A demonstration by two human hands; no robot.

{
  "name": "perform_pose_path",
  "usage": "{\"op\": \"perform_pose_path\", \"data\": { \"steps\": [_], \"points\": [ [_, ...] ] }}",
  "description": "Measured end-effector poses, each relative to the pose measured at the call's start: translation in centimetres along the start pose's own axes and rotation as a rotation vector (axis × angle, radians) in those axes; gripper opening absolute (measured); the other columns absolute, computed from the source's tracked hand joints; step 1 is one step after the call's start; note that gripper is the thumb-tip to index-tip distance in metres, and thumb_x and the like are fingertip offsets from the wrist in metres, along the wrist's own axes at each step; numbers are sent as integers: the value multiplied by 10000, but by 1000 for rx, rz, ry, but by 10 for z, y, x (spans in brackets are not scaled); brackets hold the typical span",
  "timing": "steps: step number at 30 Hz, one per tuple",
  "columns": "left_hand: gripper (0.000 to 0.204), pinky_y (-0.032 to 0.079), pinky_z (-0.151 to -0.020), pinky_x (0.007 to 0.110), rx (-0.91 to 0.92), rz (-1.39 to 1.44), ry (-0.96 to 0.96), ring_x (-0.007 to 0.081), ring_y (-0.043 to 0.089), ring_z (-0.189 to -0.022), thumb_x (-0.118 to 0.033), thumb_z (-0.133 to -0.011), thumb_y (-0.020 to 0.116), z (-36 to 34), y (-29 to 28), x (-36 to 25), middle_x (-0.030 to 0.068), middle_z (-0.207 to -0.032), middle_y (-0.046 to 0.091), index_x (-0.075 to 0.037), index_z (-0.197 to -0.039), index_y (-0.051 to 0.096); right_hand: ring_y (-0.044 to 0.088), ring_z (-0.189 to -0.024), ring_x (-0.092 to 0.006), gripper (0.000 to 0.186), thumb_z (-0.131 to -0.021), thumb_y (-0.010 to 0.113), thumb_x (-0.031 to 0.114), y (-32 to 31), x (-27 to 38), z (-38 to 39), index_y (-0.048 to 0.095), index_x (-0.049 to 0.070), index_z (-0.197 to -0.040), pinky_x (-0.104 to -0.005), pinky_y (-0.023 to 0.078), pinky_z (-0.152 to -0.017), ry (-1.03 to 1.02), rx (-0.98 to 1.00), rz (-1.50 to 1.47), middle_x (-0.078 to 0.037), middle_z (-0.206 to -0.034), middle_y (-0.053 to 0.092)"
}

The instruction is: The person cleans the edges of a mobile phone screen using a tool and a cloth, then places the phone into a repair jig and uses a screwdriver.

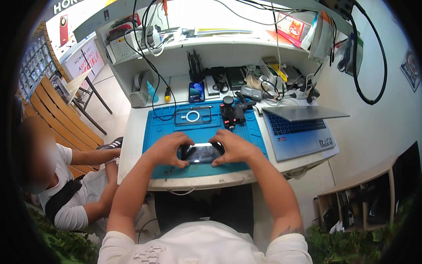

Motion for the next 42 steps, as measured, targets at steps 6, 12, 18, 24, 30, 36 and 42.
{"op": "perform_pose_path", "data": {
  "steps": [6,12,18,24,30,36,42],
  "points": [
    [603,607,-993,401,-108,149,-85,269,738,-1165,-295,-836,952,-18,-27,25,91,-1273,771,-100,-1369,747,580,-1321,-379,930,-758,990,501,19,-8,24,659,58,-1506,-506,471,-1172,-25,-184,-70,-175,-1413,634],
    [353,605,-950,345,-371,298,-202,207,776,-990,-80,-1019,738,-65,-66,65,147,-1109,825,-6,-1364,741,597,-1317,-403,898,-773,947,469,19,-13,32,661,48,-1512,-526,453,-1169,-23,-312,-149,-219,-1465,645],
    [318,586,-818,347,-397,235,-202,192,725,-833,-94,-1019,721,-89,-62,73,108,-1004,805,-32,-1328,763,600,-1298,-390,853,-768,950,370,16,-11,32,656,40,-1498,-518,468,-1152,-41,-293,-147,-199,-1439,661],
    [502,614,-853,346,-111,174,-67,216,765,-931,-153,-838,939,-51,-41,37,101,-1114,806,-71,-1308,783,602,-1312,-410,818,-756,958,319,16,-16,31,674,42,-1472,-521,473,-1163,-47,-285,-166,-214,-1418,646],
    [747,610,-1034,421,69,-6,-4,322,723,-1234,-265,-725,1008,2,-15,6,130,-1368,730,-102,-1404,739,636,-1247,-399,766,-728,966,293,5,-3,22,687,33,-1393,-465,535,-1085,-52,-211,-59,-171,-1339,645],
    [836,595,-1121,427,122,26,-141,332,693,-1301,-252,-707,1003,10,-6,-3,117,-1470,658,-115,-1471,693,685,-1190,-377,722,-736,964,286,-12,19,-2,671,10,-1334,-439,579,-1034,213,67,29,-158,-1298,649],
    [851,607,-1060,420,128,-41,-119,297,707,-1250,-283,-708,999,-1,-6,-8,105,-1395,696,-92,-1480,694,688,-1218,-391,733,-693,949,283,-16,31,-19,678,-21,-1302,-454,589,-1026,263,178,184,-176,-1295,675]
  ]
}}
Point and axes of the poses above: each hand's wrist, its own z-axis away from the middle knuckle, its own y-axis out of the palm, x = y × z, the point moved 5 cm from there along -z, towards the middle knuckle
